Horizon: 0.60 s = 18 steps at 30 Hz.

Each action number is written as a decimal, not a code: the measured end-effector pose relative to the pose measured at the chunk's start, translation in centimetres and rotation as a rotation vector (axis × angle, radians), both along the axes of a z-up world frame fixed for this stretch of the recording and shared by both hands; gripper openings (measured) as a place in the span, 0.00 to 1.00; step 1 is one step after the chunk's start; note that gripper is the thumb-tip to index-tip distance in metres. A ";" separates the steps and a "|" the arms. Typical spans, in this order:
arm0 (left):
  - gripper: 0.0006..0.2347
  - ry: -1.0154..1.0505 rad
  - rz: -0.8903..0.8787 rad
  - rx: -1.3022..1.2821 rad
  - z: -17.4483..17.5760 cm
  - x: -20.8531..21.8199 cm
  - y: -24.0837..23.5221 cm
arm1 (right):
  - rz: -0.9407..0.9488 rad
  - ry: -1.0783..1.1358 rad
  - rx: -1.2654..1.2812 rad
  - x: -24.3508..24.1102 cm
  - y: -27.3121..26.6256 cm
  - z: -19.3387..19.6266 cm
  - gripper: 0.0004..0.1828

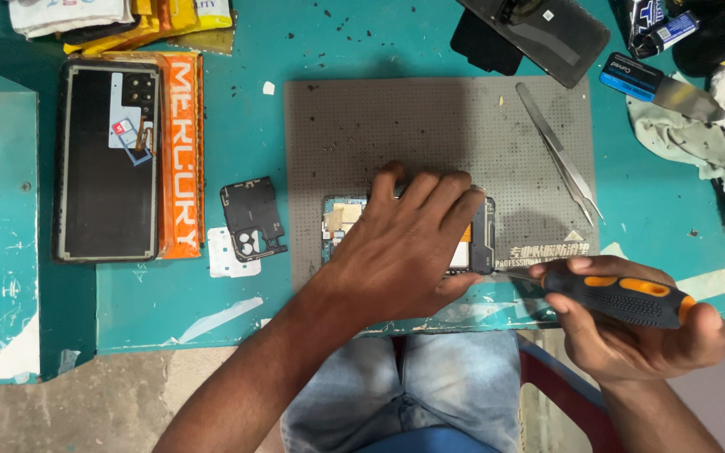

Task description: The person uses a screwdriver to remove screws from the back of a smartphone, then uses tweezers to detach internal components. The back cover is removed and set aside, exposing the battery and circuitry.

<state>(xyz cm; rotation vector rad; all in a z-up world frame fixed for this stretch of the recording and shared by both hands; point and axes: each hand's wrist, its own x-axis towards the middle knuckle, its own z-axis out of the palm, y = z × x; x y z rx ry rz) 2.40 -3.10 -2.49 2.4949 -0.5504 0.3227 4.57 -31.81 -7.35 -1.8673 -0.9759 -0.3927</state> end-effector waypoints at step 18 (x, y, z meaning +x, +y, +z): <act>0.33 -0.080 0.004 -0.043 0.5 -0.7 0.5 | 0.091 0.075 -0.070 -1.3 2.8 4.4 0.54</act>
